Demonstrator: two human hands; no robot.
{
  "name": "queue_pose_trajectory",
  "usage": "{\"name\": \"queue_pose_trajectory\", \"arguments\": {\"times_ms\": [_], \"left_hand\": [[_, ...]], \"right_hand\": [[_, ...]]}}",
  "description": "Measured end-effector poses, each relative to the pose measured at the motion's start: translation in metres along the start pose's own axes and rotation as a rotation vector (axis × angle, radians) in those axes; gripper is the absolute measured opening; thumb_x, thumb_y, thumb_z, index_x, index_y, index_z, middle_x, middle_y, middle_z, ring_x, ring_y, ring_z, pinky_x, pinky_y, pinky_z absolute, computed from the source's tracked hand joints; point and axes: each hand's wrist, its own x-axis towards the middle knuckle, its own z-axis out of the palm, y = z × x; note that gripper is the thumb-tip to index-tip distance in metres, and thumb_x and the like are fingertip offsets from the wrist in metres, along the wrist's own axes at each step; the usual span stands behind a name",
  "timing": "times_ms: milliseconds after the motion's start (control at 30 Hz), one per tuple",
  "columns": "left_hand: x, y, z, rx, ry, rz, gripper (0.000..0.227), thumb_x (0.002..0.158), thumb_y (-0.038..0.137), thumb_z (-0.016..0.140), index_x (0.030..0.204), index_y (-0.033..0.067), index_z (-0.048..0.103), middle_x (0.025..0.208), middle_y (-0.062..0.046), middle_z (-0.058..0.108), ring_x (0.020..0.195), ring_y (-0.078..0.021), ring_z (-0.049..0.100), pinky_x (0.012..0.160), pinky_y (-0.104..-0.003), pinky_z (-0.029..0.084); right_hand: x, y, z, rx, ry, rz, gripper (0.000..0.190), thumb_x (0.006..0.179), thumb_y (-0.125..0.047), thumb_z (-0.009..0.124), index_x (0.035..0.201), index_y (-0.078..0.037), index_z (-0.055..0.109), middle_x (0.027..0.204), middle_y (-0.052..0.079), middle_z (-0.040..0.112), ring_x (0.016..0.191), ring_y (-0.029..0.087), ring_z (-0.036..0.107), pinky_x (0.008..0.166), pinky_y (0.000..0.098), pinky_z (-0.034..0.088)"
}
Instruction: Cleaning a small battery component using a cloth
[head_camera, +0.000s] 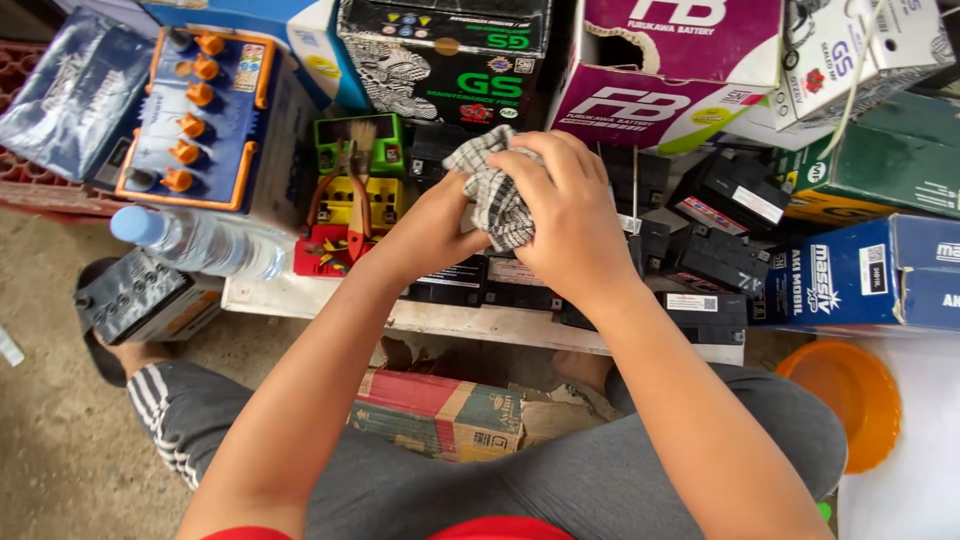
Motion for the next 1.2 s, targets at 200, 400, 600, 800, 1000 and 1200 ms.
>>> {"name": "queue_pose_trajectory", "arguments": {"times_ms": [200, 400, 600, 800, 1000, 1200], "left_hand": [[0.009, 0.046, -0.022, -0.141, 0.000, -0.005, 0.077, 0.095, 0.024, 0.075, 0.155, 0.0052, 0.030, 0.140, -0.021, 0.051, 0.129, -0.0459, 0.056, 0.107, -0.056, 0.049], [0.008, 0.033, -0.016, -0.128, -0.002, -0.028, 0.085, 0.087, 0.023, 0.079, 0.155, 0.0025, 0.032, 0.149, -0.023, 0.046, 0.135, -0.0476, 0.049, 0.111, -0.058, 0.043], [0.026, 0.054, -0.013, -0.300, 0.025, -0.043, 0.095, 0.080, 0.011, 0.086, 0.156, 0.0011, 0.029, 0.150, -0.024, 0.046, 0.137, -0.0491, 0.047, 0.112, -0.063, 0.041], [0.028, 0.070, -0.017, -0.322, 0.047, -0.071, 0.082, 0.084, 0.012, 0.084, 0.150, 0.0017, 0.035, 0.142, -0.025, 0.052, 0.133, -0.0483, 0.052, 0.109, -0.064, 0.043], [0.028, 0.061, -0.017, -0.290, 0.004, -0.121, 0.090, 0.078, 0.012, 0.085, 0.151, 0.0040, 0.033, 0.144, -0.026, 0.050, 0.134, -0.0512, 0.047, 0.107, -0.068, 0.043], [0.032, 0.074, -0.018, -0.268, -0.014, -0.204, 0.085, 0.079, 0.010, 0.083, 0.147, -0.0001, 0.034, 0.142, -0.030, 0.051, 0.132, -0.0551, 0.047, 0.104, -0.072, 0.042]], "right_hand": [[-0.005, 0.008, -0.018, -0.141, 0.015, 0.244, 0.055, 0.069, 0.011, 0.072, 0.121, -0.005, 0.067, 0.119, 0.014, 0.055, 0.118, 0.042, 0.055, 0.091, 0.0519, 0.049], [0.008, -0.025, -0.007, -0.113, 0.009, 0.296, 0.053, 0.076, 0.008, 0.075, 0.126, -0.005, 0.063, 0.116, 0.022, 0.057, 0.121, 0.045, 0.056, 0.104, 0.0613, 0.046], [0.005, -0.018, -0.024, -0.036, -0.053, 0.318, 0.059, 0.070, 0.007, 0.080, 0.126, -0.006, 0.065, 0.118, 0.021, 0.060, 0.124, 0.045, 0.057, 0.106, 0.0566, 0.047], [-0.008, 0.008, -0.027, -0.074, 0.018, 0.474, 0.064, 0.065, 0.010, 0.080, 0.125, -0.003, 0.065, 0.119, 0.020, 0.060, 0.119, 0.048, 0.060, 0.105, 0.0546, 0.049], [0.008, -0.013, 0.004, -0.105, 0.086, 0.329, 0.064, 0.060, 0.007, 0.084, 0.121, -0.001, 0.067, 0.121, 0.021, 0.060, 0.129, 0.046, 0.054, 0.111, 0.0520, 0.045], [0.000, 0.000, -0.002, -0.084, 0.026, 0.344, 0.068, 0.060, 0.007, 0.075, 0.126, -0.007, 0.066, 0.122, 0.017, 0.062, 0.127, 0.042, 0.058, 0.107, 0.0517, 0.049]]}}
